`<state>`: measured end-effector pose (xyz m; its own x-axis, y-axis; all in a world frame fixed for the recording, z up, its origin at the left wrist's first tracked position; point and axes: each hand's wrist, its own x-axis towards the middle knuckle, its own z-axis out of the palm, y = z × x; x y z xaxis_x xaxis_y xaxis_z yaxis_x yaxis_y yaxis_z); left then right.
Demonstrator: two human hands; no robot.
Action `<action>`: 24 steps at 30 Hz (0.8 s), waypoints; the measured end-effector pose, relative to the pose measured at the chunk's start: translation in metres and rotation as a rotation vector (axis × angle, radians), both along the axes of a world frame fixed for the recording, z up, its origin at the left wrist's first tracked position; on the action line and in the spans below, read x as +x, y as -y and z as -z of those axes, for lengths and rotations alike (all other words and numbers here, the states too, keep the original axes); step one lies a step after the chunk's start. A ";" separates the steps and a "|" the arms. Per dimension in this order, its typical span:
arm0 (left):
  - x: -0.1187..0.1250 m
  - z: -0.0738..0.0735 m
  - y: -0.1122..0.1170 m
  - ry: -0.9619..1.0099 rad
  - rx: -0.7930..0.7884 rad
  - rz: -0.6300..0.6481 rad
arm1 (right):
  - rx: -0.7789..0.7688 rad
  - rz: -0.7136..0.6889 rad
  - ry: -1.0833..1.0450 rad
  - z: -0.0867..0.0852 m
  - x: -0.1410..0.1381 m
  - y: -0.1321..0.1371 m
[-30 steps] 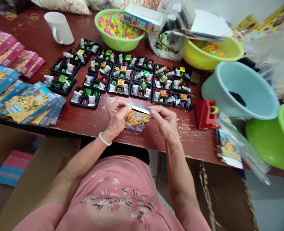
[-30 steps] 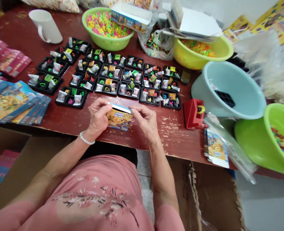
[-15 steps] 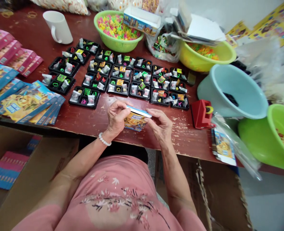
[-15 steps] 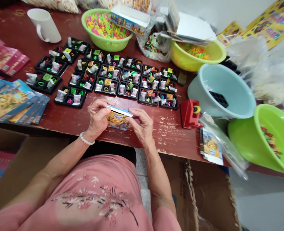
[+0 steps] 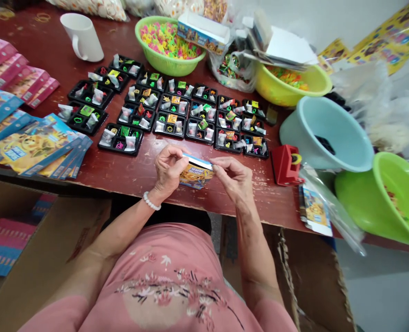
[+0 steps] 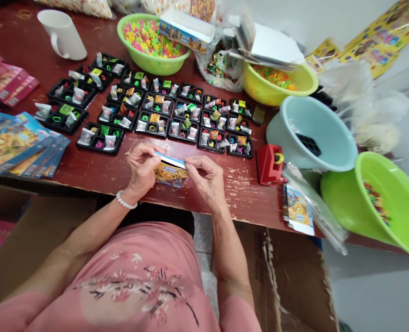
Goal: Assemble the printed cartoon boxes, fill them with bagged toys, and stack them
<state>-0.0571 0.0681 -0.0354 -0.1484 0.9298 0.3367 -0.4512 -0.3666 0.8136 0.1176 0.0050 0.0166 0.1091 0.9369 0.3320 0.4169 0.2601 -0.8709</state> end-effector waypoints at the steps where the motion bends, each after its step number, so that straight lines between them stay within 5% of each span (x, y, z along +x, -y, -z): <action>1: 0.000 0.000 0.000 0.008 0.003 0.007 | 0.046 -0.001 0.047 0.000 0.000 0.001; 5: 0.001 0.000 0.002 0.053 -0.003 0.032 | 0.205 -0.012 0.205 0.006 0.003 0.004; 16: -0.005 0.014 0.001 -0.020 0.200 0.073 | 0.294 -0.022 0.304 0.010 0.005 0.006; 24: -0.018 0.016 0.002 -0.310 0.285 0.065 | 0.322 -0.009 0.367 0.008 -0.004 0.010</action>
